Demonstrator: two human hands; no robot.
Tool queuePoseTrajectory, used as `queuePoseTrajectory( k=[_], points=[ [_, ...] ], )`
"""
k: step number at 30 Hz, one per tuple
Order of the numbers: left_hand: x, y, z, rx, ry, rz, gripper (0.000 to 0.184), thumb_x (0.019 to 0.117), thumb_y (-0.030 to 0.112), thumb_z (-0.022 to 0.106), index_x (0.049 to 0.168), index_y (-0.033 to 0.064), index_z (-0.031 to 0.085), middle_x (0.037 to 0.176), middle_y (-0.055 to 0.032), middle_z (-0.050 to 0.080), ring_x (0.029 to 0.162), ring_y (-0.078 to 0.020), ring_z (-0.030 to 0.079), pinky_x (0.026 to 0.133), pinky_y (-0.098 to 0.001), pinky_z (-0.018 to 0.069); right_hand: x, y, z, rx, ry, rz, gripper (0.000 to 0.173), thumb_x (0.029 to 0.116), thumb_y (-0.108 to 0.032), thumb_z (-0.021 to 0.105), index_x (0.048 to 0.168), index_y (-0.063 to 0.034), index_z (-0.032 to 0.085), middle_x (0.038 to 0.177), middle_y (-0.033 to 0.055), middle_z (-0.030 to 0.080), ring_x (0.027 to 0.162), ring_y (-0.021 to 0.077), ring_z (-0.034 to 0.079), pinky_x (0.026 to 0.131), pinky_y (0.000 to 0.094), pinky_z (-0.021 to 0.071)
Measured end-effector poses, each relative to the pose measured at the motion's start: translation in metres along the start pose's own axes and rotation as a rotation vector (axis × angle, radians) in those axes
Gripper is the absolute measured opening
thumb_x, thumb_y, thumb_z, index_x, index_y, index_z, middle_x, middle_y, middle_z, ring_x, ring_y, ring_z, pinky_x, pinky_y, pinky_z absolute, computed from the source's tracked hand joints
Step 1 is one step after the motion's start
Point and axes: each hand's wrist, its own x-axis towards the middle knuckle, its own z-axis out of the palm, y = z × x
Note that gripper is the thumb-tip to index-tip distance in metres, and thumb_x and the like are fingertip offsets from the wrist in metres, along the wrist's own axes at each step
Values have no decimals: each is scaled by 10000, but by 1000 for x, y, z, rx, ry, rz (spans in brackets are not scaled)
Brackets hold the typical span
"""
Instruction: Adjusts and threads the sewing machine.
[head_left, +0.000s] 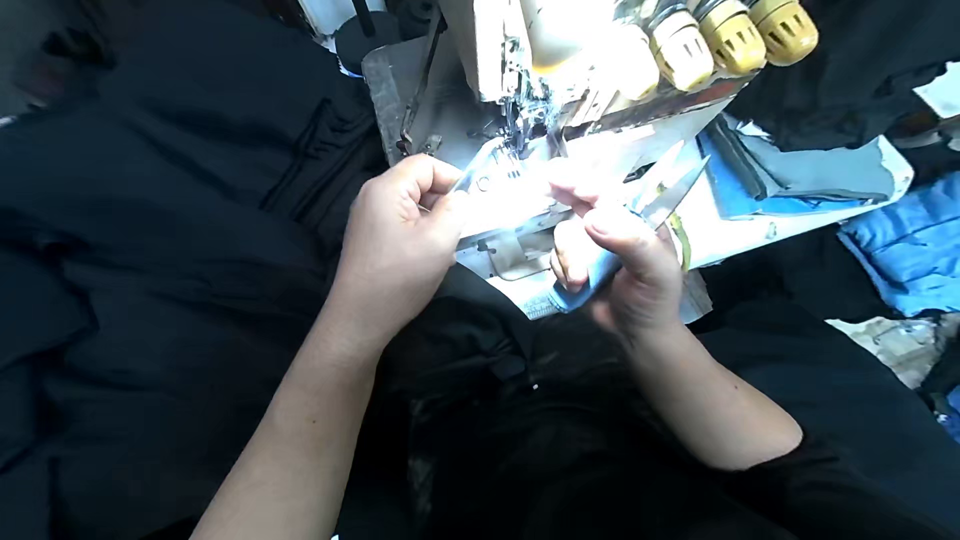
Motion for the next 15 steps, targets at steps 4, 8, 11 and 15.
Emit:
queuePoseTrajectory(
  k=[4,8,11,15],
  points=[
    [-16,0,16,-215,-43,-13,78,968,68,572,987,105,638,737,92,623,478,46,495,427,-106,423,-12,-4,-7,63,-91,78,318,967,-190,602,1249,-54,654,1245,78,684,524,-2,534,468,150,474],
    [-32,-3,32,-384,-97,-81,120,967,47,560,1026,89,656,707,87,588,468,41,461,418,-106,396,-23,-10,-8,121,-122,118,314,980,-190,587,1230,-13,655,1155,106,709,522,12,553,454,152,472],
    [-36,-4,41,-496,-128,-144,156,993,37,532,1050,57,676,743,65,629,477,39,470,428,-100,398,-26,-15,-4,186,-167,112,240,1018,-162,531,1170,-12,642,1177,147,715,561,10,620,440,140,470],
    [-40,-5,49,-629,-139,-180,199,1023,30,487,1013,49,685,746,42,616,486,26,459,430,-99,383,-33,-17,-8,149,-179,141,321,995,-202,571,1235,-7,654,1153,110,719,540,8,579,447,146,469]
  ],
)
